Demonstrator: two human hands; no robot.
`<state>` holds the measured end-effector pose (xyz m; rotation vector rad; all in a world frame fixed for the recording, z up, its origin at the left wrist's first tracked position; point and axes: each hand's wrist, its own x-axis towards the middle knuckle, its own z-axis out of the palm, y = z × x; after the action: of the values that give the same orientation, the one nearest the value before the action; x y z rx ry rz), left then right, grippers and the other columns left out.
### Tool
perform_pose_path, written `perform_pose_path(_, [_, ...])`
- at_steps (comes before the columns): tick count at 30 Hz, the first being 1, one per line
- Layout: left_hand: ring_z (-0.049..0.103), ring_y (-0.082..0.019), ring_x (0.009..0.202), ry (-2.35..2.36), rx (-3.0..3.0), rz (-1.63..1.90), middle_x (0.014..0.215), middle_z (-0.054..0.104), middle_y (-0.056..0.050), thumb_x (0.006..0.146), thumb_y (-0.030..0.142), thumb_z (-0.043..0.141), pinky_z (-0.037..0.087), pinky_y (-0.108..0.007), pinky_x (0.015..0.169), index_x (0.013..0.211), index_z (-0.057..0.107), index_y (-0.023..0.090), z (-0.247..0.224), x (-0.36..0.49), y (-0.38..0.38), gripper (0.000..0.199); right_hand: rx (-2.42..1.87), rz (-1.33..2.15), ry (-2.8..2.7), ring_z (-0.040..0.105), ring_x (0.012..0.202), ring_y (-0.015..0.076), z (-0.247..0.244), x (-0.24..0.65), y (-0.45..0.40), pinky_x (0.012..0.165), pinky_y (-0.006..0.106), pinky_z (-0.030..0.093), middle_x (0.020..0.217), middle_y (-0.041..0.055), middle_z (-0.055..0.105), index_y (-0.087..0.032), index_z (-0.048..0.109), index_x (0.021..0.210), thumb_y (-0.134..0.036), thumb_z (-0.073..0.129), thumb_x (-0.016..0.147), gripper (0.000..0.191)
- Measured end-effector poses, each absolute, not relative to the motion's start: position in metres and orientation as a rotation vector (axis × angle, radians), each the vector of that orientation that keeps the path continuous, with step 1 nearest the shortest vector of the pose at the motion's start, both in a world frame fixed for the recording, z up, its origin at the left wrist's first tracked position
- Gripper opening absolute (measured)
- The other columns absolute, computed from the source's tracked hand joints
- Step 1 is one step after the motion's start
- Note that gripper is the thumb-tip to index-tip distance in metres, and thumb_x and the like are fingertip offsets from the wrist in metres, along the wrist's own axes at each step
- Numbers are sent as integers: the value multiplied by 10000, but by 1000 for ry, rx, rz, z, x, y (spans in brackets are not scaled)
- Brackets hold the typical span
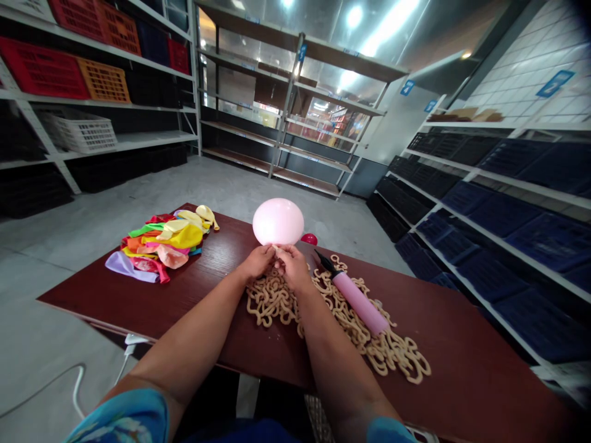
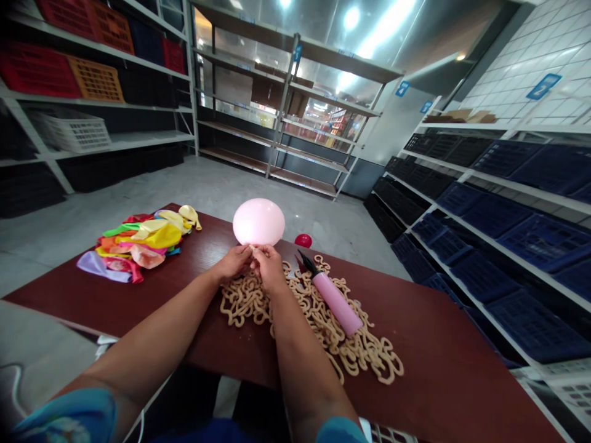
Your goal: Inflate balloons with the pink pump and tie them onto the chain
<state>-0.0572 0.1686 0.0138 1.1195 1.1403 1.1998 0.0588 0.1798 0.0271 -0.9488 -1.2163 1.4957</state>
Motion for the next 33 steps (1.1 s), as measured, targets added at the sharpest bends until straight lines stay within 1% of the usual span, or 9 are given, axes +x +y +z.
perform_pose_path(2, [301, -48, 362, 1020, 979, 1200, 512, 457, 36, 818, 451, 494, 221, -192, 379, 792, 522, 143, 18, -54, 165, 310, -914, 1599, -1118, 419, 408, 50, 29, 59, 181, 325, 158, 222, 588, -52, 549, -188, 550, 784, -362, 663, 615, 268])
perform_pose_path(4, [274, -35, 351, 960, 923, 1208, 504, 425, 51, 808, 438, 522, 184, -183, 366, 780, 500, 150, 20, -53, 164, 290, -914, 1616, -1085, 411, 405, 47, 29, 60, 182, 325, 158, 211, 605, -45, 559, -188, 530, 767, -372, 660, 607, 276])
perform_pose_path(6, [248, -30, 339, 955, 921, 1214, 481, 387, 66, 813, 415, 523, 160, -180, 358, 756, 484, 156, 20, -53, 165, 268, -954, 1483, -1151, 403, 380, 51, 26, 60, 183, 329, 165, 228, 553, -58, 540, -197, 503, 739, -382, 640, 632, 255])
perform_pose_path(10, [212, -31, 319, 1042, 957, 1206, 420, 311, 80, 819, 412, 507, 130, -188, 352, 643, 422, 169, 17, -54, 167, 311, -1075, 1029, -1418, 433, 349, 85, 21, 61, 183, 374, 202, 337, 440, -86, 477, -215, 508, 749, -389, 576, 718, 189])
perform_pose_path(14, [242, -33, 332, 1036, 1022, 1176, 424, 328, 74, 784, 443, 550, 153, -190, 362, 654, 474, 156, 17, -55, 166, 324, -1155, 858, -1463, 460, 366, 93, 22, 65, 183, 385, 221, 370, 523, -60, 539, -214, 513, 759, -376, 567, 730, 173])
perform_pose_path(19, [206, -14, 351, 953, 991, 1122, 465, 338, 76, 696, 458, 652, 113, -190, 369, 665, 494, 139, 22, -54, 163, 358, -1066, 975, -1301, 447, 396, 68, 19, 66, 190, 385, 202, 371, 636, -58, 570, -216, 465, 815, -342, 606, 689, 227])
perform_pose_path(24, [198, -8, 368, 912, 962, 997, 479, 369, 68, 654, 364, 708, 93, -182, 381, 675, 506, 139, 28, -52, 156, 303, -1016, 1022, -1158, 472, 448, 64, 16, 69, 198, 396, 185, 359, 722, -36, 603, -213, 434, 800, -315, 611, 652, 252])
perform_pose_path(29, [228, -33, 358, 850, 1127, 775, 407, 346, 52, 697, 343, 664, 111, -199, 375, 624, 548, 137, 30, -45, 145, 248, -1018, 994, -1035, 467, 447, 65, 16, 83, 211, 412, 183, 345, 647, -49, 581, -213, 421, 775, -336, 609, 645, 260])
perform_pose_path(33, [191, -21, 336, 938, 999, 965, 421, 299, 77, 721, 358, 617, 93, -194, 366, 654, 530, 138, 26, -40, 149, 246, -955, 1077, -1034, 392, 376, 50, 16, 83, 212, 380, 182, 300, 559, -92, 525, -221, 413, 770, -343, 620, 645, 271])
